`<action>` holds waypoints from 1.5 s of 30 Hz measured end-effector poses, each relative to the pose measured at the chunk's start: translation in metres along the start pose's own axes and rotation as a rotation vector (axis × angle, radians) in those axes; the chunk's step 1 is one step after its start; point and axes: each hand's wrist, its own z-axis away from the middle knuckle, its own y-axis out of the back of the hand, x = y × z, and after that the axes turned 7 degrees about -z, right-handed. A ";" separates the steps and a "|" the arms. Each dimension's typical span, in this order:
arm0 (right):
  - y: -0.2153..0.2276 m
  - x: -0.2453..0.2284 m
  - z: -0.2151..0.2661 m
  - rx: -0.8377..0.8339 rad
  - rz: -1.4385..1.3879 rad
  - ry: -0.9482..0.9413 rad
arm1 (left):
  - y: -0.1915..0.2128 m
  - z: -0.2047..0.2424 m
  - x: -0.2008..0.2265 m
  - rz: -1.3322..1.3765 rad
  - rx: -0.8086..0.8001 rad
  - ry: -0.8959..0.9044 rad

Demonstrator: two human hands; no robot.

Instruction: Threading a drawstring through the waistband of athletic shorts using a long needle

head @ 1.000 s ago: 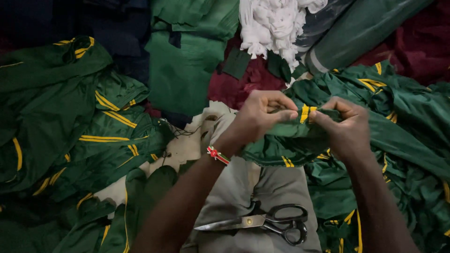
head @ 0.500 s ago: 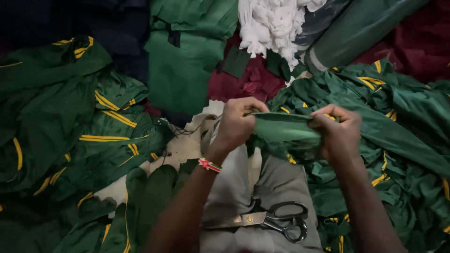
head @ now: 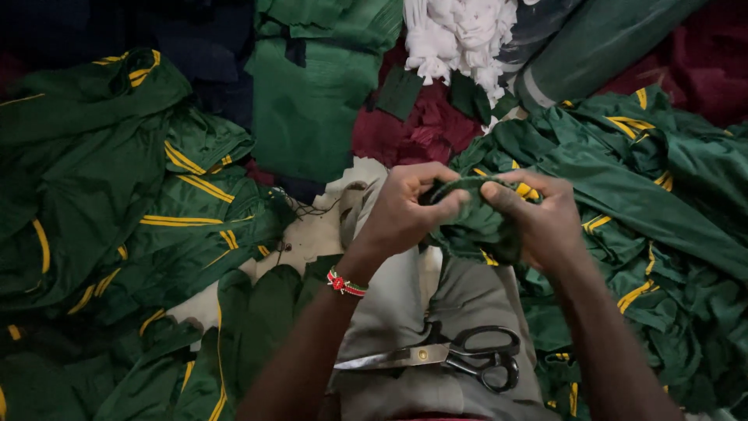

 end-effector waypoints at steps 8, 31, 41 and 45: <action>0.022 -0.034 -0.011 -0.152 -0.046 -0.110 | 0.011 -0.007 0.005 -0.201 0.095 0.072; -0.084 -0.014 0.065 -0.203 0.549 0.578 | -0.001 0.045 -0.075 0.397 0.550 0.714; -0.024 0.058 0.053 -0.069 0.717 0.451 | 0.020 0.026 -0.068 1.044 0.687 0.462; -0.035 0.056 0.087 -0.164 0.764 0.466 | 0.019 0.025 -0.082 1.153 0.615 0.439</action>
